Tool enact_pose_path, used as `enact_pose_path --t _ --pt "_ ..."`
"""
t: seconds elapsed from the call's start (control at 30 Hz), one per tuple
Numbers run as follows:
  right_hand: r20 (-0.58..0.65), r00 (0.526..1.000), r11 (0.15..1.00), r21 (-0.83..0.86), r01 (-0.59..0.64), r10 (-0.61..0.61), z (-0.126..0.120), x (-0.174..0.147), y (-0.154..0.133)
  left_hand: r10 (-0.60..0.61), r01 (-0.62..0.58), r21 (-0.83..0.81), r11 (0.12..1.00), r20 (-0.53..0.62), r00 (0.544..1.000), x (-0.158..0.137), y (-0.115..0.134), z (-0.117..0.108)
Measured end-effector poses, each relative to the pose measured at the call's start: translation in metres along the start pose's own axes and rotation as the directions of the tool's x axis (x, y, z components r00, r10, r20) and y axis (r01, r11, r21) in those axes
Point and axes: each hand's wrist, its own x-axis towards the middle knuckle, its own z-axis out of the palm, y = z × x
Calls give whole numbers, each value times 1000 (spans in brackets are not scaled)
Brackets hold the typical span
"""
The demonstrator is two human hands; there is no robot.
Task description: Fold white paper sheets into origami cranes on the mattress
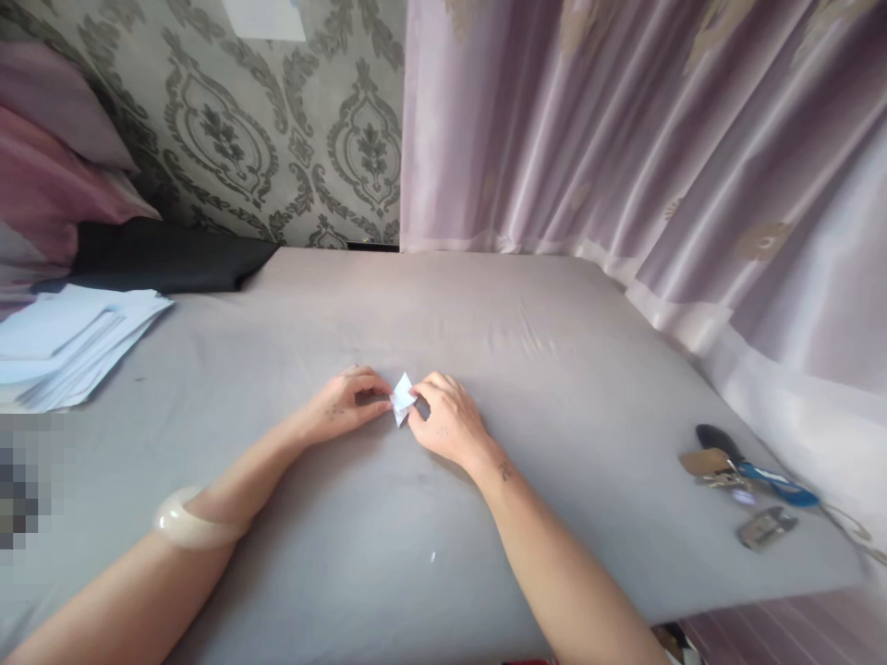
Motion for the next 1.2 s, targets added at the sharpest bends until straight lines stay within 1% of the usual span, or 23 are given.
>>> enact_pose_path --t 0.17,0.37,0.5,0.67,0.97,1.13,1.2 --pt "-7 1000 1000 3 -11 11 0 1 0 28 -28 20 999 -2 1000 0 -2 1" --pt "-14 1000 1000 -15 -10 10 2 3 2 64 -62 62 996 -35 997 0 -5 5" --pt "-13 1000 1000 -22 -6 6 3 4 3 108 -102 84 991 -71 992 1 -7 9" --pt "-6 1000 1000 -26 -10 10 3 5 5 170 -158 135 978 -86 982 1 -15 14" --pt "-2 999 997 -61 -47 46 5 4 4 114 -105 129 986 -65 991 1 -12 11" --pt "7 998 994 -87 -60 61 4 5 2 147 -131 171 977 -88 985 1 -12 15" --pt "13 997 994 -88 -70 71 4 5 2 136 -119 175 977 -86 987 1 -12 17"
